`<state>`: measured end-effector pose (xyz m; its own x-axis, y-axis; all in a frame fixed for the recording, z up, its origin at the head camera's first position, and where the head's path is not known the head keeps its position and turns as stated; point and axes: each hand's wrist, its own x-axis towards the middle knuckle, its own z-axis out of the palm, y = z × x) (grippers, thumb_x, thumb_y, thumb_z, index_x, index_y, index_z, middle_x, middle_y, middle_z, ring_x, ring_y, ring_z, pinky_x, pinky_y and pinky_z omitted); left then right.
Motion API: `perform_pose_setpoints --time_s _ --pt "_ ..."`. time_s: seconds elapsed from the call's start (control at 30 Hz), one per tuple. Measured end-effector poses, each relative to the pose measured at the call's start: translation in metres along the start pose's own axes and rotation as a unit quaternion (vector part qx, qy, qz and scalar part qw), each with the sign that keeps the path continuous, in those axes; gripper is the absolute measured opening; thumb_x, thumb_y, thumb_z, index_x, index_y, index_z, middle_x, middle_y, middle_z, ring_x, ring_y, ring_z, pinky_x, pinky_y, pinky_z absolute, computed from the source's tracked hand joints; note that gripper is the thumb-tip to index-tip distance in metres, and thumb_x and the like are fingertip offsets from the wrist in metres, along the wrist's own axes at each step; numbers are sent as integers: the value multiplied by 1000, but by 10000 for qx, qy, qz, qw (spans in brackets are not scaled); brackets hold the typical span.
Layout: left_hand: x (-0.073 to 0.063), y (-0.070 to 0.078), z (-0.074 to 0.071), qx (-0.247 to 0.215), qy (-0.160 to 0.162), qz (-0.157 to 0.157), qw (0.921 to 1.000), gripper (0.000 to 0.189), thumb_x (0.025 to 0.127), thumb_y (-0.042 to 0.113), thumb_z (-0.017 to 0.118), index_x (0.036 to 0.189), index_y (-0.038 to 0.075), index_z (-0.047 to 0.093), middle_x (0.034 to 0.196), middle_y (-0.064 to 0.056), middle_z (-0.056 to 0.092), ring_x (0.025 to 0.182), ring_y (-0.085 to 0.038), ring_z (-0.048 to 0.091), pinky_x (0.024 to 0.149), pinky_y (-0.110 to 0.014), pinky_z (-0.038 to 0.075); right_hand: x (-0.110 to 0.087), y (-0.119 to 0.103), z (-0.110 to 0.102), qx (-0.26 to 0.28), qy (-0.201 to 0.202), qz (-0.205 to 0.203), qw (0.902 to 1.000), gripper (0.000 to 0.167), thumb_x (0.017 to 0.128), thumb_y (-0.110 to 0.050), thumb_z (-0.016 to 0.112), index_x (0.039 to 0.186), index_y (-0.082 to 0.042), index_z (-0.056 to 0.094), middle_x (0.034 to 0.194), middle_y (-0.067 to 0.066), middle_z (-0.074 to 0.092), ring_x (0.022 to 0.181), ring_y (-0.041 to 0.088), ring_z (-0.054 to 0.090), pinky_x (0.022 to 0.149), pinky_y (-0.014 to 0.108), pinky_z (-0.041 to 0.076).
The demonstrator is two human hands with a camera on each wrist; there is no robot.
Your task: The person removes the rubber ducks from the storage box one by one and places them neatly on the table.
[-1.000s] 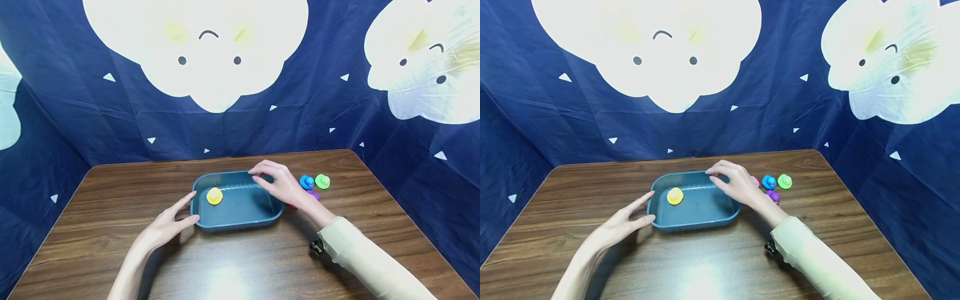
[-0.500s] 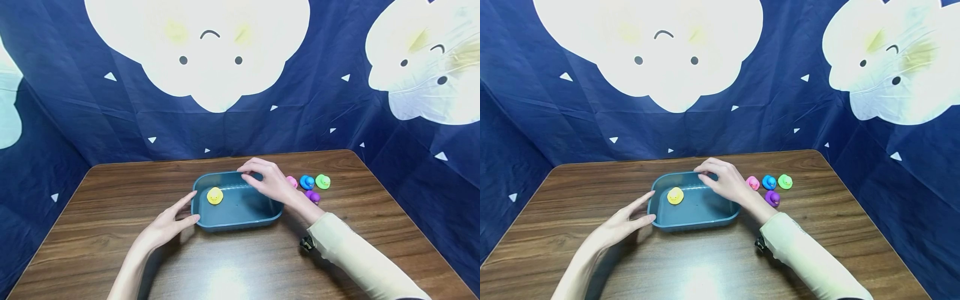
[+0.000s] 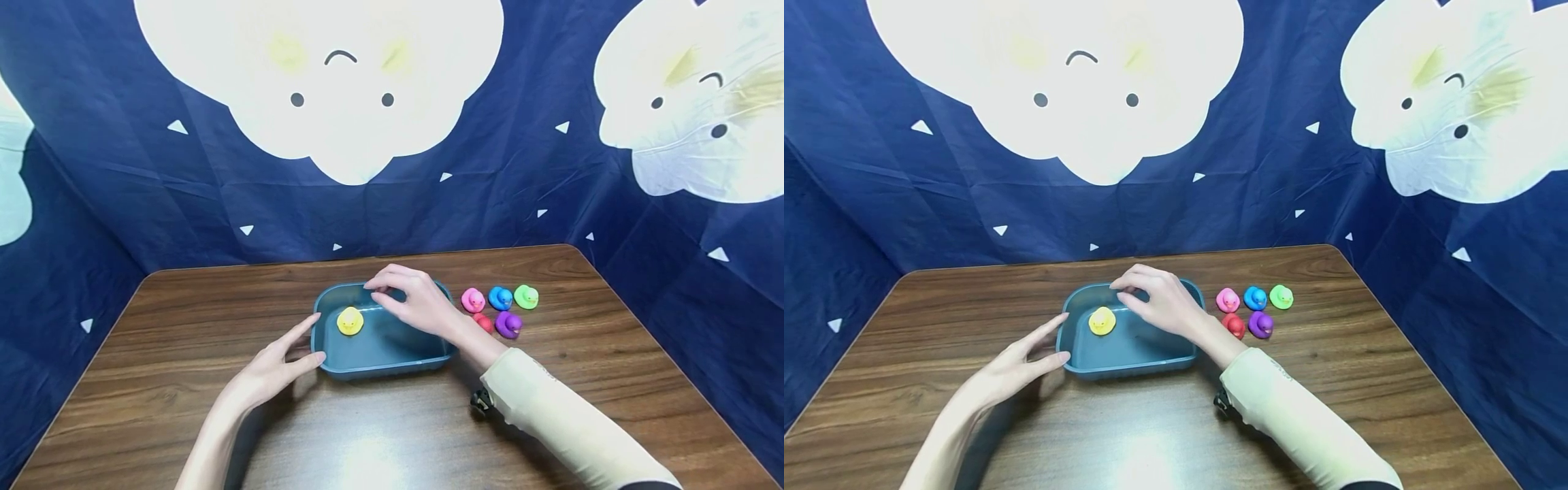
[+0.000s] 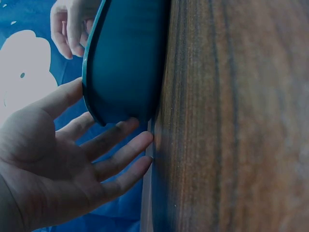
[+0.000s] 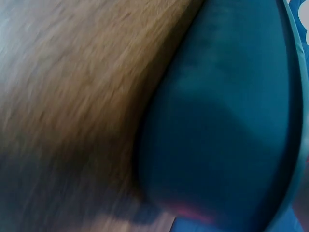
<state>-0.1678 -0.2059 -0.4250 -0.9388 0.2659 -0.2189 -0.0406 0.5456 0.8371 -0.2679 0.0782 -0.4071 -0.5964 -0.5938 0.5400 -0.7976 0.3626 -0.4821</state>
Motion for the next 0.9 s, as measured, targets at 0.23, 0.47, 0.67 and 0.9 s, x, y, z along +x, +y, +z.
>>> perform_pose_setpoints --time_s 0.23,0.47,0.67,0.9 --pt "0 0 1 27 -14 10 10000 77 100 41 66 164 26 26 156 -18 51 142 -35 54 116 -57 43 3 -3 14 122 -78 105 9998 18 99 -16 71 115 -17 77 106 0 73 92 4 64 82 19 56" --pt "-3 -2 2 42 -15 -115 9999 77 100 42 66 164 28 25 157 -21 49 142 -36 53 114 -57 45 7 -5 25 198 -192 135 9995 19 97 -15 72 115 -13 77 104 -4 72 91 5 63 82 27 61" --pt "-2 -2 2 36 -5 -62 10000 77 101 42 66 164 28 26 157 -21 49 142 -36 53 114 -57 45 8 -3 32 211 -131 168 9996 19 97 -14 72 115 -11 77 105 -3 73 91 6 64 83 33 62" --pt "-1 0 0 31 -50 -29 10000 77 101 41 65 164 28 25 158 -21 48 143 -36 53 114 -58 44 10 -4 38 122 -131 238 9996 19 97 -15 72 115 -12 77 104 -3 73 92 8 67 82 35 62"
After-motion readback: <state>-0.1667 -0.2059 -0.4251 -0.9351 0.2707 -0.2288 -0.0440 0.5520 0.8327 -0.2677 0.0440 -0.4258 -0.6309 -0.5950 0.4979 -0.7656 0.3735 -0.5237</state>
